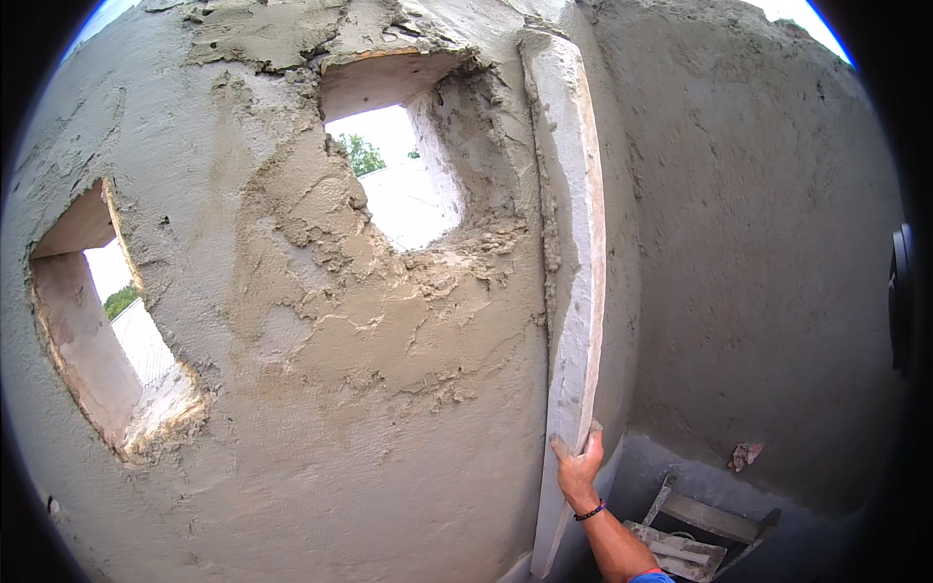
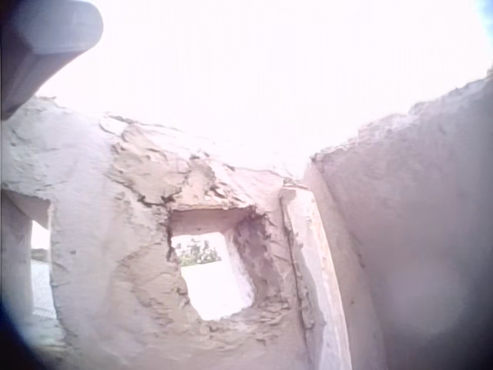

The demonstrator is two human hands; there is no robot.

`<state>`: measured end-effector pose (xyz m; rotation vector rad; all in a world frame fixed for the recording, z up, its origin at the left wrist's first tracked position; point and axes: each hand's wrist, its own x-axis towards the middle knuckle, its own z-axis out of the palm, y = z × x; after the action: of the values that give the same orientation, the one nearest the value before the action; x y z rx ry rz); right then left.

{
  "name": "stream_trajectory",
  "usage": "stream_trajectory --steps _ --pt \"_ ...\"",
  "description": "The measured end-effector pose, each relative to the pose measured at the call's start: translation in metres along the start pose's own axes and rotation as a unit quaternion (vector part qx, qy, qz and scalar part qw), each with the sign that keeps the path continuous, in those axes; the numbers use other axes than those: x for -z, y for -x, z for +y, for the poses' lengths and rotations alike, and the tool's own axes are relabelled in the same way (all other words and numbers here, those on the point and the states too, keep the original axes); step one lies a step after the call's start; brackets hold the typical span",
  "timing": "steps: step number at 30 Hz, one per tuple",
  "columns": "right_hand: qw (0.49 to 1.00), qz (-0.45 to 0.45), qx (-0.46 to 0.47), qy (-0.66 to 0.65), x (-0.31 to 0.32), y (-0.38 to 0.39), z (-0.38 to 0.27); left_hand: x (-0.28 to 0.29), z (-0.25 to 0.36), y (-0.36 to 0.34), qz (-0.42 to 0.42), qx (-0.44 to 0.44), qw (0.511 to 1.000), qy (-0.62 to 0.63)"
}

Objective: The person applies mortar to a wall with a trowel and levels the surface using a long straight edge.

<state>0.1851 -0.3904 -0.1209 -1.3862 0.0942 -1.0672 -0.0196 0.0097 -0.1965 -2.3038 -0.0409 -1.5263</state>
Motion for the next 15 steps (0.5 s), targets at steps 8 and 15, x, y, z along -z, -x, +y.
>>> stream_trajectory --steps 8,15 --pt "0.995 0.005 0.091 0.038 -0.018 -0.122 -0.082 -0.001 0.004 -0.006 0.026 0.006 1.000 0.013" --pt "0.993 -0.027 0.095 0.061 -0.021 -0.077 -0.065 0.000 0.002 -0.005 0.010 -0.007 1.000 0.022"
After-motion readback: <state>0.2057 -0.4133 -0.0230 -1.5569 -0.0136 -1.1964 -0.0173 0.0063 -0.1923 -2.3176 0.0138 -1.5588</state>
